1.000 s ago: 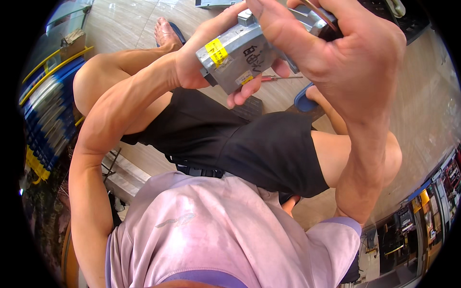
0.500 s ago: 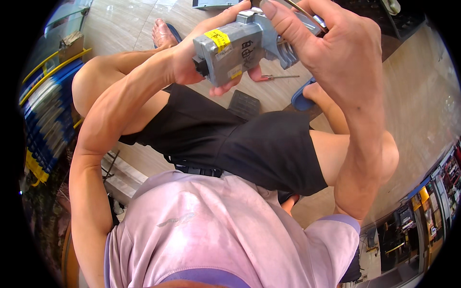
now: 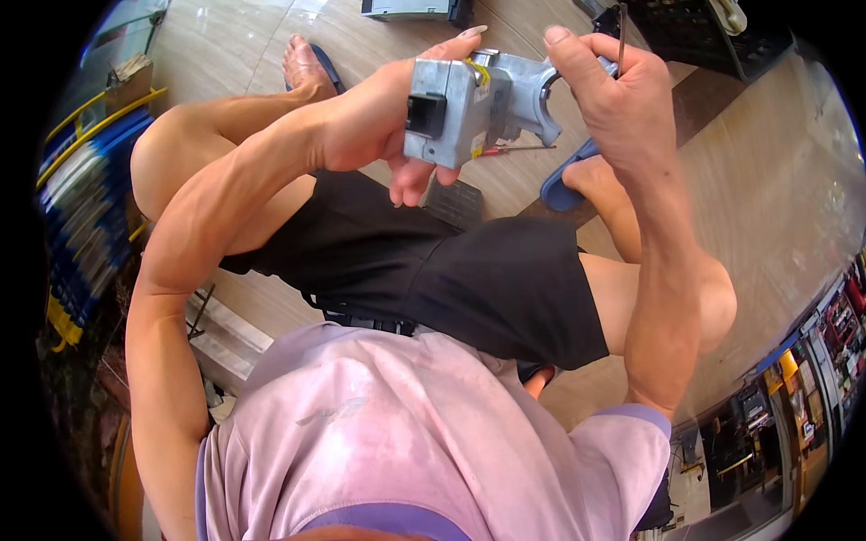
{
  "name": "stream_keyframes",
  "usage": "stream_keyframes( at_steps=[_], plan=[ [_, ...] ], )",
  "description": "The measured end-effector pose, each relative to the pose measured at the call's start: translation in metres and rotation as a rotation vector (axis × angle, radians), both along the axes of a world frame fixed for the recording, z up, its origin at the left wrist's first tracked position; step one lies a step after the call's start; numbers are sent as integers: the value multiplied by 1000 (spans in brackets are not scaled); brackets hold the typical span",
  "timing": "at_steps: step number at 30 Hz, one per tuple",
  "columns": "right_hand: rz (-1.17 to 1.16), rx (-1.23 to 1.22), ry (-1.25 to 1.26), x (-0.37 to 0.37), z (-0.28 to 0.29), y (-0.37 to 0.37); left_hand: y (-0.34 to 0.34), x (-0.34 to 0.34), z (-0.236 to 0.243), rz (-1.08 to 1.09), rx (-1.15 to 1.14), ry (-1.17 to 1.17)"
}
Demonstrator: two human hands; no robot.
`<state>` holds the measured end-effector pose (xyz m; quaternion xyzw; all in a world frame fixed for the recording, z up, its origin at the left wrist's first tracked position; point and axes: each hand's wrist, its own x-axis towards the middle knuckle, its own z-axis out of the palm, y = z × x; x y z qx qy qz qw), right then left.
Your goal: The person disassembles a vehicle wiper motor assembly, loosening a screw with a screwdriver, turning it over to manipulate the casing, and working on the internal mechanisms by hand.
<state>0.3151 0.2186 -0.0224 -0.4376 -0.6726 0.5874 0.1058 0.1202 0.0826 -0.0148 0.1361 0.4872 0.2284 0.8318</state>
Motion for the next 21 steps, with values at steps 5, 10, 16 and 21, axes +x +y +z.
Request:
stream_keyframes(
  at_steps=[5, 10, 16, 21],
  plan=[
    [-81, -234, 36, 1, -5, -6, -4, 1, -4, -41, -54, 23],
    [-131, -458, 138, 4, -12, -9, -1, -7, 0, -85, 113, 126],
    [-189, -485, 180, 3, -9, -11, 13, -18, -8, 215, 756, 739],
    [-181, -411, 184, 0, -15, -8, 10, -18, 2, 110, 870, 450]
  ],
)
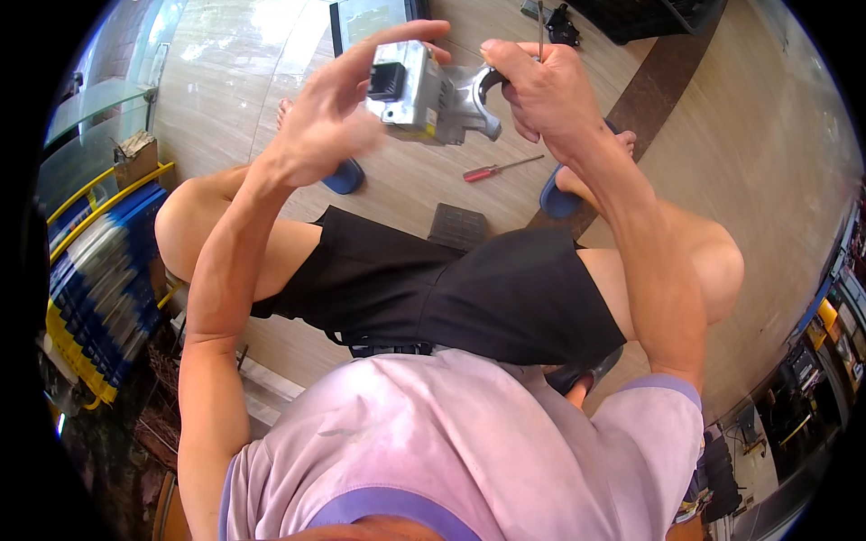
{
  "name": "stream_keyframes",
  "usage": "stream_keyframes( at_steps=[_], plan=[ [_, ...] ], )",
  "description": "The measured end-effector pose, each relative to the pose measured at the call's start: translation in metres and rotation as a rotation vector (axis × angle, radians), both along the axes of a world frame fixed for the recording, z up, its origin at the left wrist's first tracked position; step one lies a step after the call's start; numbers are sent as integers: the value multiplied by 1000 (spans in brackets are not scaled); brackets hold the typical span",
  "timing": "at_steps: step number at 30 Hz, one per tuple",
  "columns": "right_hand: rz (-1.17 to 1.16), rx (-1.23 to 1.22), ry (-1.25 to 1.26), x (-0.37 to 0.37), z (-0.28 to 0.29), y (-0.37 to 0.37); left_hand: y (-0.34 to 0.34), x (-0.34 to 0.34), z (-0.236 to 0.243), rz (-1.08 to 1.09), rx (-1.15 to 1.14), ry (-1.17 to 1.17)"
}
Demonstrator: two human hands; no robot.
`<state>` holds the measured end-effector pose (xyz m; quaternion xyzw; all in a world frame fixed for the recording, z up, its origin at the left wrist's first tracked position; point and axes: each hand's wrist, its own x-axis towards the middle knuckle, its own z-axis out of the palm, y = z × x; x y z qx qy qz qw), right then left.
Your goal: The person disassembles a vehicle wiper motor assembly, loosening a screw with a screwdriver, turning it over to manipulate the casing, and working on the internal mechanisms by hand.
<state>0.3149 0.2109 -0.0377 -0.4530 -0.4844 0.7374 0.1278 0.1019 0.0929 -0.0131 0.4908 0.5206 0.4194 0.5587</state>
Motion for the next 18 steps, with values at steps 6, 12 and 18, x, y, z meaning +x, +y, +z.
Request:
stream_keyframes(
  at_steps=[6, 12, 18],
  plan=[
    [1, -158, -47, 1, -19, -6, -4, 20, -1, -46, -2, 121],
    [43, -229, -135, -2, -37, -13, -6, 26, -6, 28, -127, 151],
    [32, -306, -144, -3, -37, -20, -6, 24, -12, 50, -135, 89]
  ],
)
